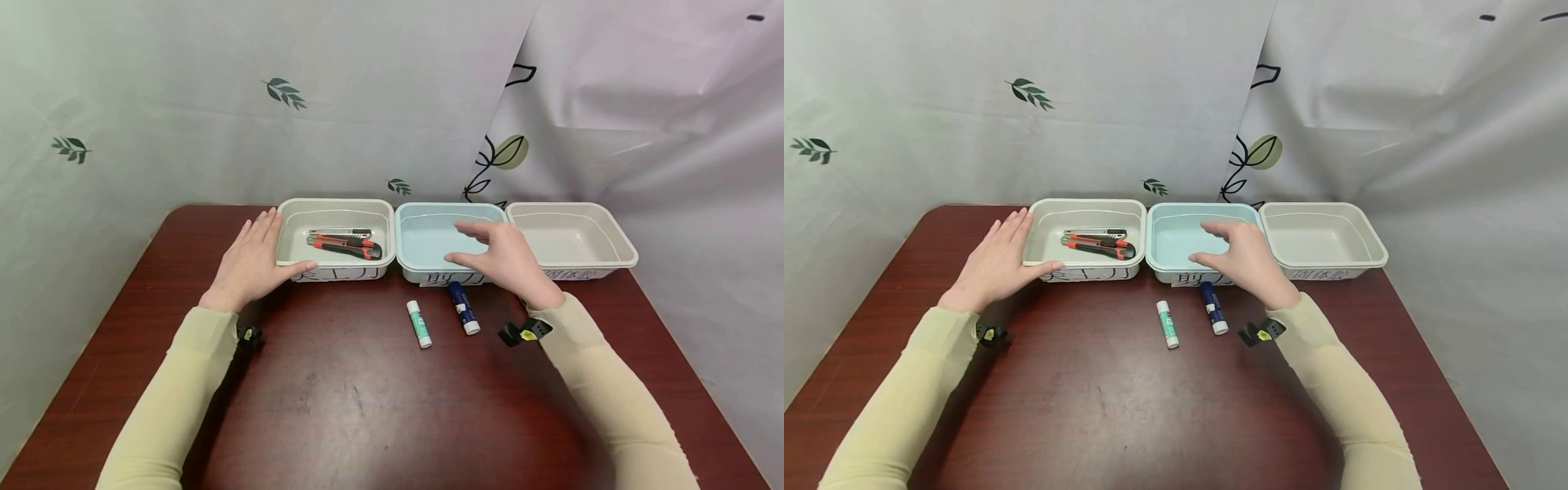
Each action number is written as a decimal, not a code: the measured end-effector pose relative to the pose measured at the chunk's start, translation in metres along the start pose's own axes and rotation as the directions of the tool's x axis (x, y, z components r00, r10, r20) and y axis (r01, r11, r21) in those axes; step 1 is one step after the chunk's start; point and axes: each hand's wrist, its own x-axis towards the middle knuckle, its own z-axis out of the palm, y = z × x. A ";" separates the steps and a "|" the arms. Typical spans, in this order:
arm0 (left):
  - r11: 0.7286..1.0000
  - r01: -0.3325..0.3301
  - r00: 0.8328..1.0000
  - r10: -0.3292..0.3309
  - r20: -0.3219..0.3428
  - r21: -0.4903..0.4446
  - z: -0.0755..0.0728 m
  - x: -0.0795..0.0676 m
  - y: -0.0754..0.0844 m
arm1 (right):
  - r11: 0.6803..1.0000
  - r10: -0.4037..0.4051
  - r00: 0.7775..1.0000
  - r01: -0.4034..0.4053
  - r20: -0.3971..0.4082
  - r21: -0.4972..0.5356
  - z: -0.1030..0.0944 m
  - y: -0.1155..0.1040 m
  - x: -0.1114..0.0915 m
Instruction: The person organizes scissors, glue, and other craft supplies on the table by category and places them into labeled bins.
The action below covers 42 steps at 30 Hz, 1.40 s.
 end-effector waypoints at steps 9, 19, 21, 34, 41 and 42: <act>1.000 0.003 1.000 -0.003 -0.002 0.003 0.000 -0.001 0.000 | 0.998 0.036 0.999 -0.036 -0.010 -0.048 -0.012 0.009 -0.017; 1.000 0.000 1.000 0.000 0.009 0.003 0.001 0.000 -0.001 | 0.995 0.077 0.995 -0.081 -0.063 -0.062 -0.031 0.022 -0.035; 1.000 0.000 1.000 0.000 0.009 0.002 0.001 0.000 -0.001 | 0.993 0.083 0.994 -0.088 -0.074 -0.077 -0.035 0.024 -0.039; 1.000 -0.013 1.000 0.013 -0.008 0.008 0.002 0.001 -0.002 | 0.982 0.150 0.983 -0.161 -0.103 -0.103 -0.054 0.037 -0.071; 1.000 -0.010 1.000 0.010 -0.004 0.001 0.002 0.001 -0.002 | 0.971 0.166 0.978 -0.185 -0.129 -0.153 -0.061 0.044 -0.089; 1.000 -0.009 1.000 0.009 -0.004 0.000 0.002 0.001 -0.002 | 0.968 0.176 0.976 -0.195 -0.130 -0.158 -0.062 0.045 -0.091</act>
